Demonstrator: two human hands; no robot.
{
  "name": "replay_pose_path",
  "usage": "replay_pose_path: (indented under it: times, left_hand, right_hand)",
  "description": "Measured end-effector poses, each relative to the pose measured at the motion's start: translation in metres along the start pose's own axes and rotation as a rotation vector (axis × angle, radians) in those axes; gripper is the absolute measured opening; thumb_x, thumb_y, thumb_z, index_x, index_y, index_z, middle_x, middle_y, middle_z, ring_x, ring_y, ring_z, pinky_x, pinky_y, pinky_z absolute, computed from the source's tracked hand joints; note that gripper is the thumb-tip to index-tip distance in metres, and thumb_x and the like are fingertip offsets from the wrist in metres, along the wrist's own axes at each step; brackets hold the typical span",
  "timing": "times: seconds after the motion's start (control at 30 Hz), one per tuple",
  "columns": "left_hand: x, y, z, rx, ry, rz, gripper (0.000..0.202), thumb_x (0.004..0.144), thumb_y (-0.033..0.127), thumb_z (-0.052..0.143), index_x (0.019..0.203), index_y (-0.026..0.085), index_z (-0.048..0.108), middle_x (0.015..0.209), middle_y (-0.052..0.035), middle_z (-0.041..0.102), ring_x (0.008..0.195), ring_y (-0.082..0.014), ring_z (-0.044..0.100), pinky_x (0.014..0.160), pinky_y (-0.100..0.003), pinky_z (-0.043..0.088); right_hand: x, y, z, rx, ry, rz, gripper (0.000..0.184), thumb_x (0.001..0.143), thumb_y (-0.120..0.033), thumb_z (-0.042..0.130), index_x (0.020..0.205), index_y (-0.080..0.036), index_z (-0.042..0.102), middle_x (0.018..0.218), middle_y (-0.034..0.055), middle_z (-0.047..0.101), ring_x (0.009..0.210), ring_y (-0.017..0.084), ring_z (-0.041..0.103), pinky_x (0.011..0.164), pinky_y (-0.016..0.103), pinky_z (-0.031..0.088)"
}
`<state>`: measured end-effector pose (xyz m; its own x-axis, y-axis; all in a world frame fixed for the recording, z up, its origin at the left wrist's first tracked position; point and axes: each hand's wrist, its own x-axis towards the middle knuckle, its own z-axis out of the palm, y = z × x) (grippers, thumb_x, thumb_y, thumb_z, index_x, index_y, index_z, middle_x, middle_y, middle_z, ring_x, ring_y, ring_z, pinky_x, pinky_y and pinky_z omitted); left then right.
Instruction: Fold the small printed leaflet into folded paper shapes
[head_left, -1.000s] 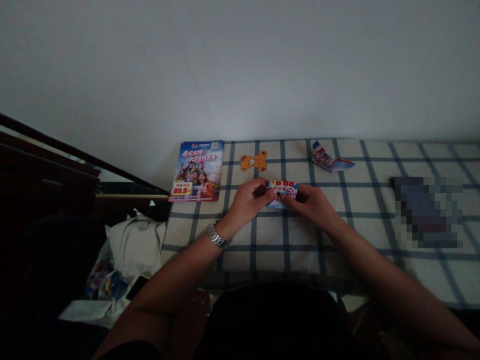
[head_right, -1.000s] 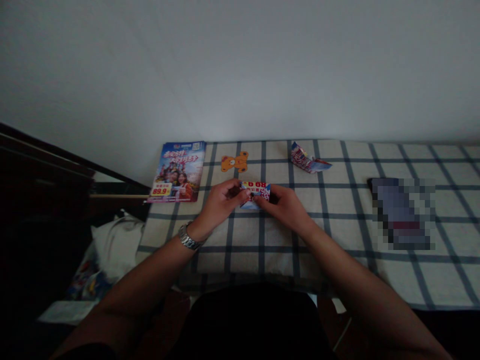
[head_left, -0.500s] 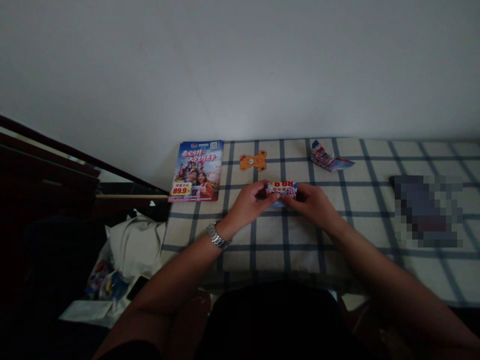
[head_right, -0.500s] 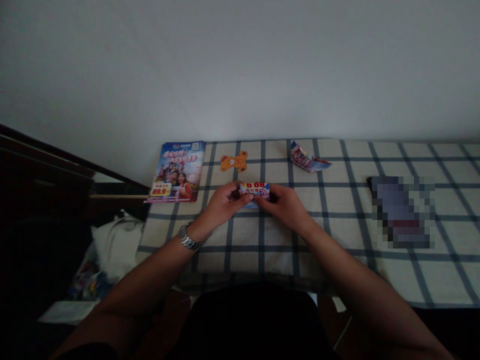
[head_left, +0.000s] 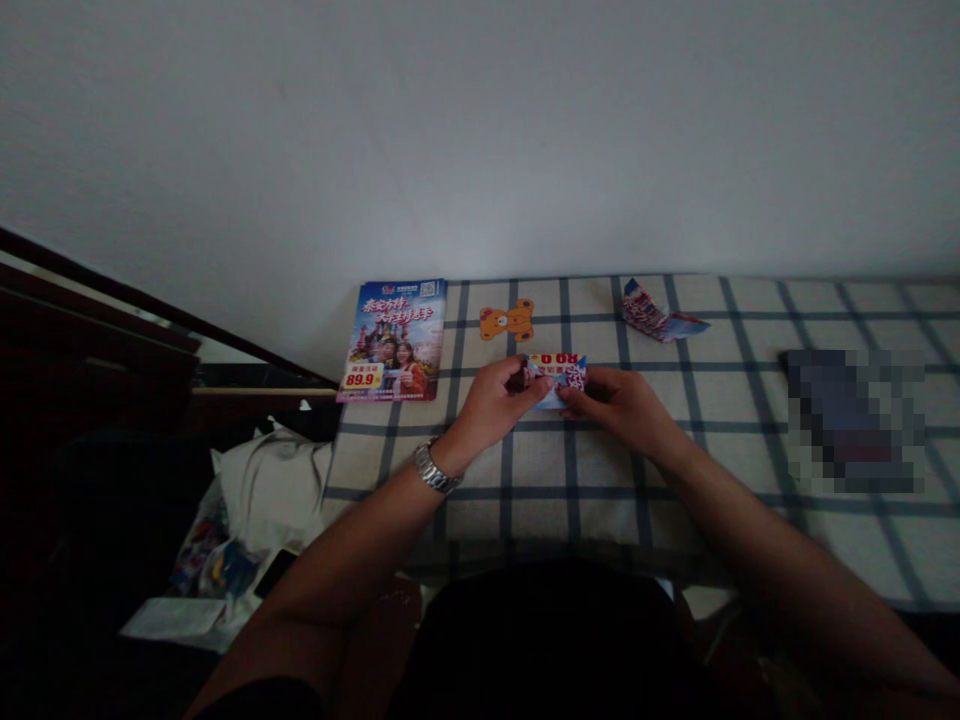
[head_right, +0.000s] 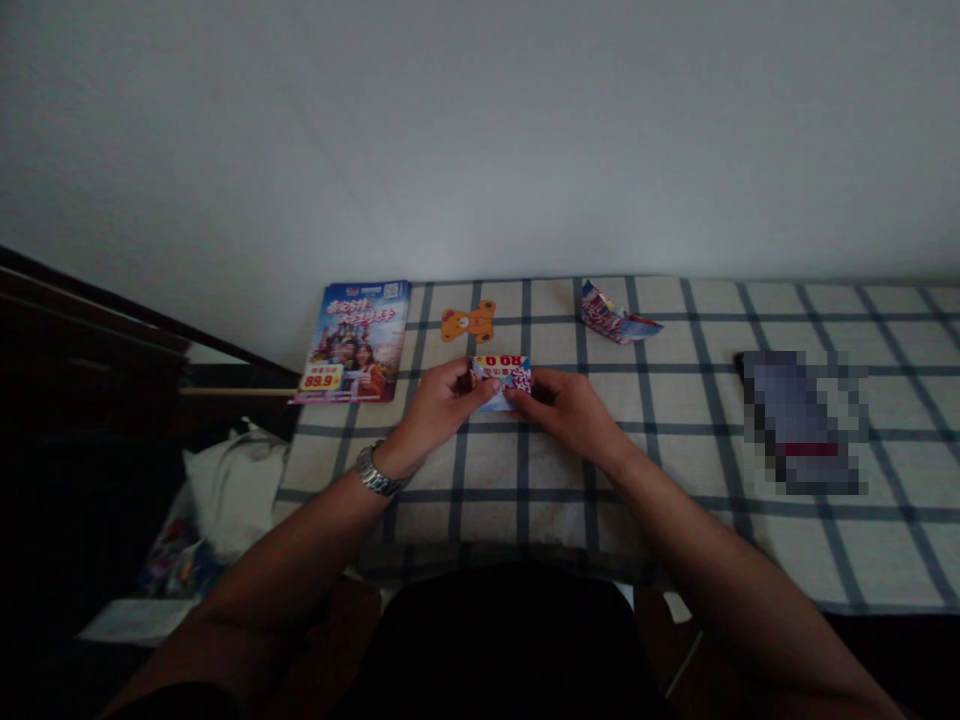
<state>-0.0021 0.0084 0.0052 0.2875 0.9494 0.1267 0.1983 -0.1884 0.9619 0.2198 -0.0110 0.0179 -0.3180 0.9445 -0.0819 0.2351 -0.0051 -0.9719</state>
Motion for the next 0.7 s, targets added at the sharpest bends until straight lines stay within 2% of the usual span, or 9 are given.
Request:
replay_pose_path:
  times: [0.17,0.37,0.7]
  left_hand:
    - [0.0007,-0.0021,0.0004,-0.050,-0.007,-0.009,0.042,0.091,0.057,0.076,0.081,0.019,0.062,0.072,0.0009,0.058,0.063,-0.0126,0.050,0.058,-0.024,0.041]
    - [0.0008,-0.0028,-0.0023,-0.086,0.040,-0.048,0.044,0.091,0.058,0.077,0.083,0.018,0.062,0.074,0.0007,0.060,0.066,-0.0128,0.053,0.060,-0.024,0.042]
    - [0.0015,0.0002,-0.0019,-0.096,0.033,-0.038,0.042,0.091,0.058,0.077,0.085,0.018,0.065,0.074,0.0000,0.062,0.066,-0.0129,0.054,0.060,-0.025,0.041]
  right_hand:
    - [0.0009,-0.0039,0.0003,0.061,-0.008,0.031,0.039,0.090,-0.057,0.076,0.101,-0.020,0.078,0.089,0.0051,0.081,0.076,0.022,0.077,0.075,0.038,0.066]
    - [0.0009,-0.0060,-0.0032,0.104,-0.048,0.064,0.042,0.088,-0.062,0.077,0.084,-0.020,0.076,0.083,0.0062,0.082,0.077,0.021,0.078,0.078,0.036,0.066]
    - [0.0003,-0.0072,-0.0039,0.154,-0.036,0.094,0.042,0.086,-0.063,0.079,0.085,-0.020,0.078,0.083,0.0057,0.081,0.077,0.020,0.077,0.078,0.036,0.067]
